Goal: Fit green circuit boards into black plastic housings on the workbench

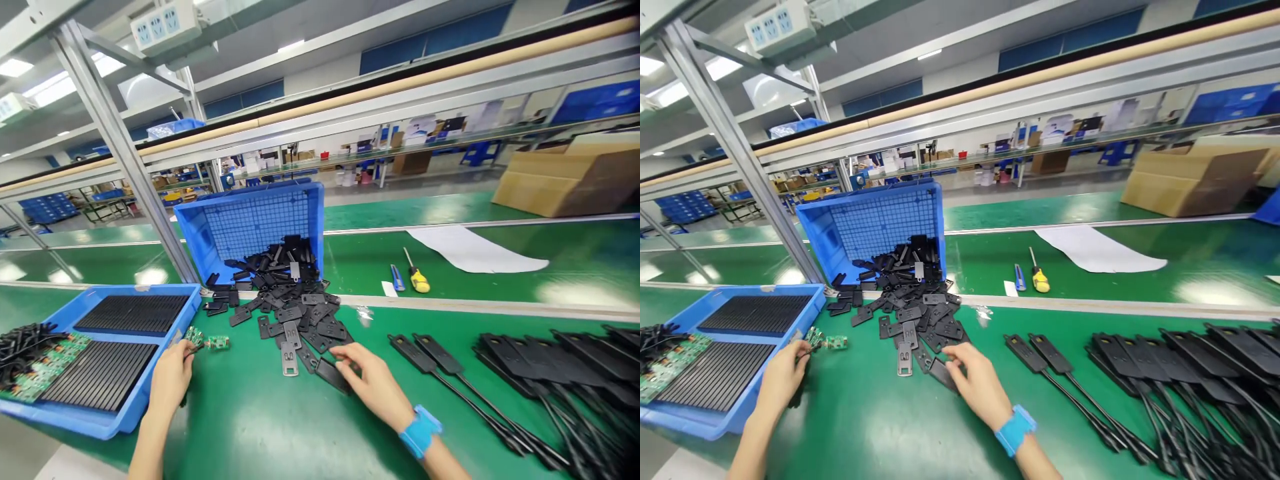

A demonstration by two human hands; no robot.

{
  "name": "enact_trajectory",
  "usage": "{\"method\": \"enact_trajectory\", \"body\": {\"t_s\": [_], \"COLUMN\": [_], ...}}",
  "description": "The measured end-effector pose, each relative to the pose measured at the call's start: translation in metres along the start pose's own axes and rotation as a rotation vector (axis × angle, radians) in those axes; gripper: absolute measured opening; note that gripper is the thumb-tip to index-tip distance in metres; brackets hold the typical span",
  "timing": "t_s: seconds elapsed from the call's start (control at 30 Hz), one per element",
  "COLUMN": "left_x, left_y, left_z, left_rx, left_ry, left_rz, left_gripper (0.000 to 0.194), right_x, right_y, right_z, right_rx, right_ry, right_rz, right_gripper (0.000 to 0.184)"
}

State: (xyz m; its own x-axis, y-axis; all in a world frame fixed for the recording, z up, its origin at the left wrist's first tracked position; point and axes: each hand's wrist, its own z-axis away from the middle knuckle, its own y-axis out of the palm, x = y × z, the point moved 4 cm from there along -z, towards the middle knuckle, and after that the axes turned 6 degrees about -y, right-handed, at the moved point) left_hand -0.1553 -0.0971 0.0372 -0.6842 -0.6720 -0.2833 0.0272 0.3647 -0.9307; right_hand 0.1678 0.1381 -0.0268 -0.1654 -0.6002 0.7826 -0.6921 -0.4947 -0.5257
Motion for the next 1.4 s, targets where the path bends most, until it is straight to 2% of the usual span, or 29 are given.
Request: {"method": "enact_trajectory", "body": {"t_s": [0.07, 0.1, 0.13, 0.2, 0.27, 0.3, 0.37, 0.47, 0.53, 0.6, 0.7, 0.77, 0.9, 1.0, 1.1, 1.2, 1.4], "left_x": [-0.026, -0.045, -0.066, -0.114, -0.16, -0.178, -0.204, -0.225, -0.231, -0.233, -0.227, -0.219, -0.207, -0.203, -0.204, -0.207, -0.21], "left_y": [-0.007, -0.008, -0.005, 0.011, 0.032, 0.044, 0.066, 0.096, 0.106, 0.107, 0.101, 0.101, 0.113, 0.117, 0.118, 0.119, 0.116], "left_z": [0.006, 0.01, 0.014, 0.024, 0.034, 0.037, 0.039, 0.041, 0.042, 0.041, 0.034, 0.028, 0.027, 0.029, 0.033, 0.038, 0.043], "left_rx": [-0.08, -0.072, -0.014, 0.256, 0.531, 0.581, 0.575, 0.546, 0.539, 0.496, 0.449, 0.498, 0.77, 0.83, 0.857, 0.943, 1.011], "left_ry": [0.044, 0.062, 0.079, 0.123, 0.232, 0.299, 0.465, 0.724, 0.814, 0.791, 0.603, 0.436, 0.139, 0.015, -0.055, -0.117, -0.133], "left_rz": [0.135, 0.246, 0.377, 0.678, 0.855, 0.847, 0.717, 0.512, 0.436, 0.431, 0.6, 0.817, 1.276, 1.441, 1.545, 1.614, 1.652], "left_gripper": [0.016, 0.019, 0.021, 0.026, 0.025, 0.025, 0.036, 0.062, 0.066, 0.06, 0.045, 0.037, 0.043, 0.045, 0.043, 0.046, 0.044], "right_x": [0.012, 0.018, 0.023, 0.032, 0.034, 0.033, 0.027, 0.014, 0.009, 0.009, 0.015, 0.019, 0.02, 0.018, 0.017, 0.017, 0.019], "right_y": [0.016, 0.024, 0.031, 0.038, 0.035, 0.03, 0.016, -0.007, -0.02, -0.029, -0.034, -0.032, -0.022, -0.016, -0.013, -0.009, -0.002], "right_z": [0.002, 0.004, 0.006, 0.009, 0.008, 0.007, 0.004, 0.001, 0.0, 0.0, 0.001, 0.002, 0.004, 0.004, 0.005, 0.007, 0.006], "right_rx": [0.137, 0.199, 0.242, 0.247, 0.138, 0.058, -0.091, -0.186, -0.202, -0.214, -0.207, -0.201, -0.155, -0.125, -0.113, -0.065, -0.014], "right_ry": [0.06, 0.101, 0.143, 0.211, 0.257, 0.27, 0.282, 0.288, 0.259, 0.201, 0.122, 0.097, 0.066, 0.028, 0.022, 0.033, -0.071], "right_rz": [-0.283, -0.435, -0.591, -0.891, -1.118, -1.185, -1.189, -0.973, -0.788, -0.572, -0.251, -0.135, -0.085, -0.077, -0.084, -0.111, -0.085], "right_gripper": [0.03, 0.033, 0.039, 0.056, 0.062, 0.058, 0.045, 0.036, 0.036, 0.032, 0.023, 0.02, 0.016, 0.019, 0.024, 0.034, 0.028]}}
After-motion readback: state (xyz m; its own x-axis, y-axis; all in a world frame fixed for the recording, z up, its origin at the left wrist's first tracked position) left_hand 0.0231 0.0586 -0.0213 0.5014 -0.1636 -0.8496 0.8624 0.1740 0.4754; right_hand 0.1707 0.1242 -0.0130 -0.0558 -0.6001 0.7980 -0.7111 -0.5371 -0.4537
